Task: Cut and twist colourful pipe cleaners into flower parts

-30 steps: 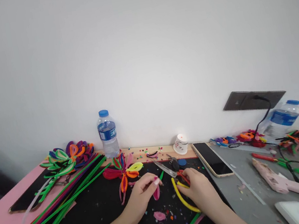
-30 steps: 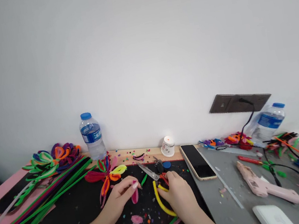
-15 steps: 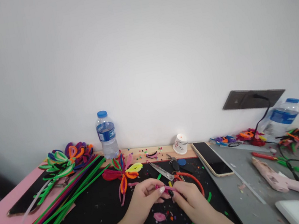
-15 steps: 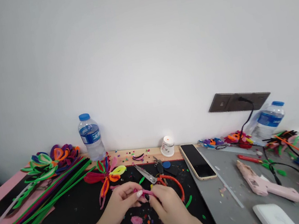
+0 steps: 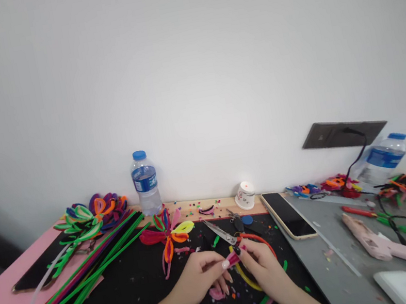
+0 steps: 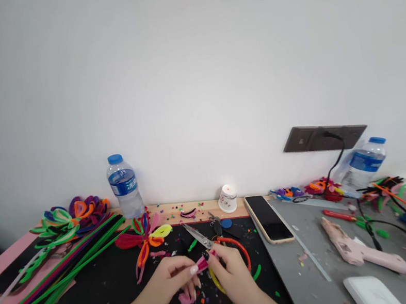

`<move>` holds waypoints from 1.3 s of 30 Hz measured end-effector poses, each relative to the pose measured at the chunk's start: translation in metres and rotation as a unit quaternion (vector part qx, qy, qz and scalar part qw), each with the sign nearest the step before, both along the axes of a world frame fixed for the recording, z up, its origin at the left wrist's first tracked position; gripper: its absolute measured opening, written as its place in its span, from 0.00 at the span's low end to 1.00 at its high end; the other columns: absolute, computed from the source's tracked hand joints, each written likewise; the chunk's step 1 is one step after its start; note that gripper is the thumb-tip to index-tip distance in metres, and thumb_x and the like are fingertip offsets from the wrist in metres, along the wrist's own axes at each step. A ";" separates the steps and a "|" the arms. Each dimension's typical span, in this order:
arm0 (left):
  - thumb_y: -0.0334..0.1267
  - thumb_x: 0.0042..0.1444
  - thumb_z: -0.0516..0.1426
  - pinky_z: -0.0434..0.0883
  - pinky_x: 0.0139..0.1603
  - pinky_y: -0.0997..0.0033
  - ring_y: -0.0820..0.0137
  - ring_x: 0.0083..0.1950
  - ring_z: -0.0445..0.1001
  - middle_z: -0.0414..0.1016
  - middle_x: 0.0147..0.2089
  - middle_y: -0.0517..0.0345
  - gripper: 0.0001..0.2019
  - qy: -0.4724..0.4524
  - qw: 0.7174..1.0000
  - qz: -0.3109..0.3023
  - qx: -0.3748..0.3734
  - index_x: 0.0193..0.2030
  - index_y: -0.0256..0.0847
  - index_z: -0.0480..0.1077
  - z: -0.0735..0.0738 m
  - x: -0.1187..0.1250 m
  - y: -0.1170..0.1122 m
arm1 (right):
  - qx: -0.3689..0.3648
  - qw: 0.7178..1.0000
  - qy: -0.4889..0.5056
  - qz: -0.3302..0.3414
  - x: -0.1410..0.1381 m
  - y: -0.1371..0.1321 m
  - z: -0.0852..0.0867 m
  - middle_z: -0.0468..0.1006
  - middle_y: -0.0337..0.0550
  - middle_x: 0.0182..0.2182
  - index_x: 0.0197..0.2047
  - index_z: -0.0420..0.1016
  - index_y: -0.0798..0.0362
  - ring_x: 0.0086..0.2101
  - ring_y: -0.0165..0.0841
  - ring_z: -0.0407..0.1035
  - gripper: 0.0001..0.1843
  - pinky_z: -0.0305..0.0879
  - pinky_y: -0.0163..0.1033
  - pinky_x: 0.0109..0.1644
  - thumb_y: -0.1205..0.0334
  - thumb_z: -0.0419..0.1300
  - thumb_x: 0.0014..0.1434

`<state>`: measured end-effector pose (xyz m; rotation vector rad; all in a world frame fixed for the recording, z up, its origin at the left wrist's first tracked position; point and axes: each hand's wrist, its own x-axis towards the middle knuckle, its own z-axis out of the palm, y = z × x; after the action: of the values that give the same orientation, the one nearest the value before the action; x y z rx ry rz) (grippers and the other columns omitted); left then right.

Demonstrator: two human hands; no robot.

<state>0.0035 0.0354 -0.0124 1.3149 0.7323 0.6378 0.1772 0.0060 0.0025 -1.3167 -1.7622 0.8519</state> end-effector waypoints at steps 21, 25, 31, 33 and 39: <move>0.49 0.49 0.55 0.59 0.18 0.80 0.77 0.18 0.66 0.69 0.20 0.62 0.16 0.044 0.997 -0.069 -0.015 0.26 0.36 0.63 0.002 0.000 -0.003 | 0.107 0.988 -0.114 0.008 -0.001 -0.003 0.001 0.56 0.34 0.19 0.21 0.50 0.52 0.21 0.26 0.52 0.16 0.47 0.33 0.26 0.65 0.43 0.61; 0.49 0.49 0.55 0.59 0.19 0.79 0.77 0.18 0.65 0.69 0.20 0.62 0.16 0.043 0.996 -0.080 -0.008 0.24 0.37 0.63 0.003 -0.001 -0.003 | 0.098 0.991 -0.093 0.009 -0.001 -0.002 0.001 0.55 0.33 0.18 0.20 0.50 0.52 0.21 0.26 0.52 0.17 0.47 0.33 0.25 0.64 0.44 0.61; 0.48 0.49 0.56 0.60 0.22 0.78 0.76 0.20 0.65 0.66 0.19 0.63 0.16 0.043 0.993 -0.107 0.013 0.23 0.36 0.64 0.005 -0.002 -0.007 | 0.055 0.993 -0.086 0.065 -0.005 -0.008 0.003 0.58 0.33 0.18 0.20 0.55 0.53 0.21 0.26 0.54 0.19 0.50 0.32 0.26 0.62 0.44 0.62; 0.48 0.48 0.56 0.61 0.22 0.78 0.76 0.20 0.65 0.65 0.18 0.64 0.16 0.041 0.993 -0.111 0.017 0.22 0.36 0.64 0.006 -0.003 -0.008 | 0.052 0.992 -0.094 0.073 -0.007 -0.009 0.003 0.60 0.34 0.18 0.19 0.57 0.54 0.21 0.26 0.55 0.19 0.51 0.32 0.27 0.62 0.44 0.62; 0.51 0.49 0.55 0.59 0.21 0.79 0.77 0.19 0.63 0.64 0.17 0.63 0.19 0.039 0.995 -0.090 0.015 0.21 0.36 0.64 0.004 -0.002 -0.008 | 0.072 0.984 -0.146 0.077 -0.008 -0.011 0.003 0.62 0.36 0.19 0.21 0.60 0.54 0.22 0.27 0.58 0.20 0.52 0.32 0.27 0.65 0.41 0.63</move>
<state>0.0019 0.0272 -0.0080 1.4209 0.6600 0.4558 0.1692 -0.0047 0.0053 -1.2708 -2.1346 0.6223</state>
